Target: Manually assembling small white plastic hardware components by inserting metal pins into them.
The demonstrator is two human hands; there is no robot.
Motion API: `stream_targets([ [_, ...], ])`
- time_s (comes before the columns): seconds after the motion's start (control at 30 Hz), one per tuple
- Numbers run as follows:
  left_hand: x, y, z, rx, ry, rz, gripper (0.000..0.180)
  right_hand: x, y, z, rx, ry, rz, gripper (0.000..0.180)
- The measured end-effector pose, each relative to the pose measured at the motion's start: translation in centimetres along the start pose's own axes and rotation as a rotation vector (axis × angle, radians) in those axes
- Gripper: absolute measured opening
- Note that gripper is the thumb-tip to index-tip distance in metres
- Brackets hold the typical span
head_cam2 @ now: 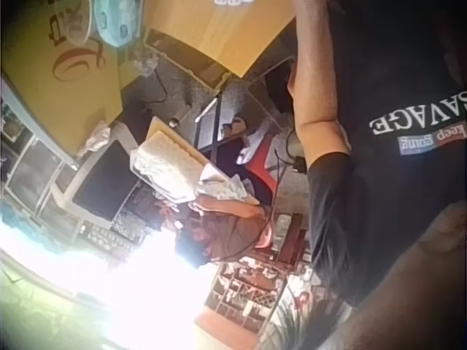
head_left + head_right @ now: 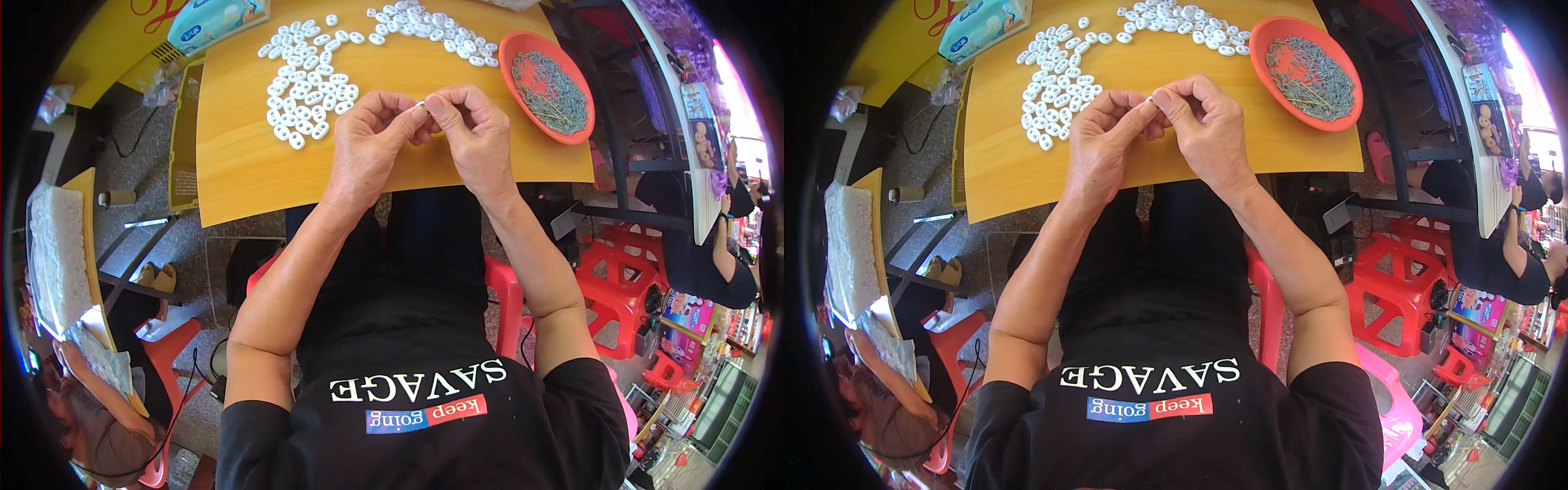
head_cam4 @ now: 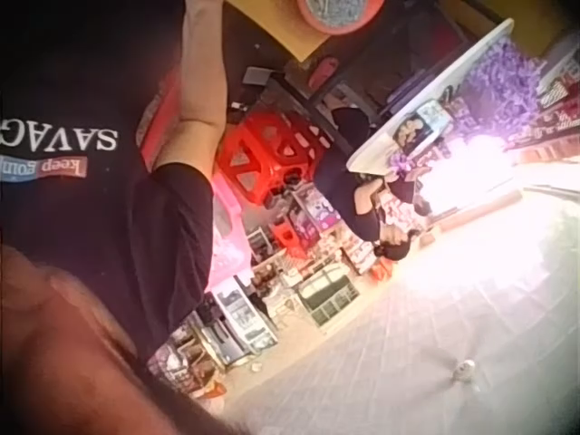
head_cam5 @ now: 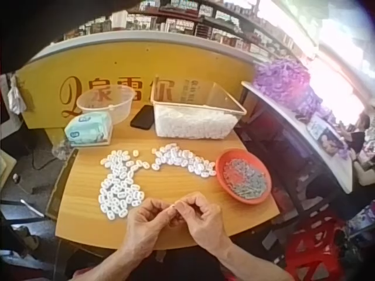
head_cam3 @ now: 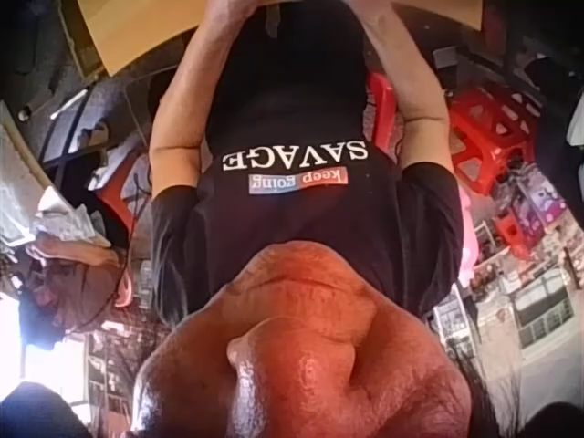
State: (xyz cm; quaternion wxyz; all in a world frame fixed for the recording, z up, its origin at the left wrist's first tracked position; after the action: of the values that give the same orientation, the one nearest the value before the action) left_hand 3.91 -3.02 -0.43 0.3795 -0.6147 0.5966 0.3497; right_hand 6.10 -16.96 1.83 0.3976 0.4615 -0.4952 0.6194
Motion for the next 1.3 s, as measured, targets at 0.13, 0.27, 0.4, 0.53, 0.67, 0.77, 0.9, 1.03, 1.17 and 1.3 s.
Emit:
stream_targets([
  [0.13, 0.0, -0.2, 0.2, 0.004, 0.001, 0.021, 0.016, 0.4, -0.5, 0.6, 0.030, -0.068, -0.107, 0.014],
  [0.27, -0.2, -0.2, -0.1, 0.017, 0.011, 0.057, 0.016, 1.4, -0.9, 2.0, 0.109, 0.116, -0.001, 0.014],
  [0.4, -0.2, -0.1, -0.2, 0.027, -0.036, 0.062, 0.016, 1.8, -1.2, 2.1, 0.124, 0.376, 0.227, 0.013],
  [0.53, -0.2, 0.0, -0.1, 0.041, -0.057, 0.047, 0.016, 1.8, -1.0, 1.7, 0.106, 0.437, 0.284, 0.013],
  [0.67, -0.1, 0.2, -0.1, 0.033, -0.088, 0.066, 0.015, 1.1, -0.5, 1.3, 0.068, 0.399, 0.222, 0.014],
  [0.77, -0.1, 0.1, 0.0, 0.021, -0.090, 0.055, 0.014, 0.8, -0.1, 0.7, 0.025, 0.345, 0.191, 0.015],
  [0.9, 0.0, 0.0, -0.1, 0.003, -0.098, 0.052, 0.014, 0.1, -0.2, 0.6, -0.003, 0.247, 0.116, 0.017],
  [1.03, -0.1, -0.1, 0.0, -0.026, -0.064, 0.011, 0.015, 1.4, -3.0, 2.4, 0.350, 0.116, -0.156, 0.029],
  [1.17, -0.1, -0.1, 0.1, -0.034, 0.045, 0.019, 0.014, 1.0, -7.7, 1.6, 0.290, 0.372, -0.123, 0.027],
  [1.3, 0.0, -0.1, 0.0, -0.024, 0.076, 0.012, 0.014, -1.4, -11.9, -0.4, 0.261, 0.678, 0.301, 0.024],
])
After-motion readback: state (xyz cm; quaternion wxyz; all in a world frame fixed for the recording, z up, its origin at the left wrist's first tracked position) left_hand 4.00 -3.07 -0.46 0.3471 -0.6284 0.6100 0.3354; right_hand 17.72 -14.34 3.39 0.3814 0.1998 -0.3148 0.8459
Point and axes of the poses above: each hand's wrist, its own y-axis away from the middle knuckle, its own z-axis out of the back of the hand, x = y × z, the point moved 2 cm from there along -y, towards the middle knuckle, and after that the axes turned 1 degree about -y, right-handed, at the moved point
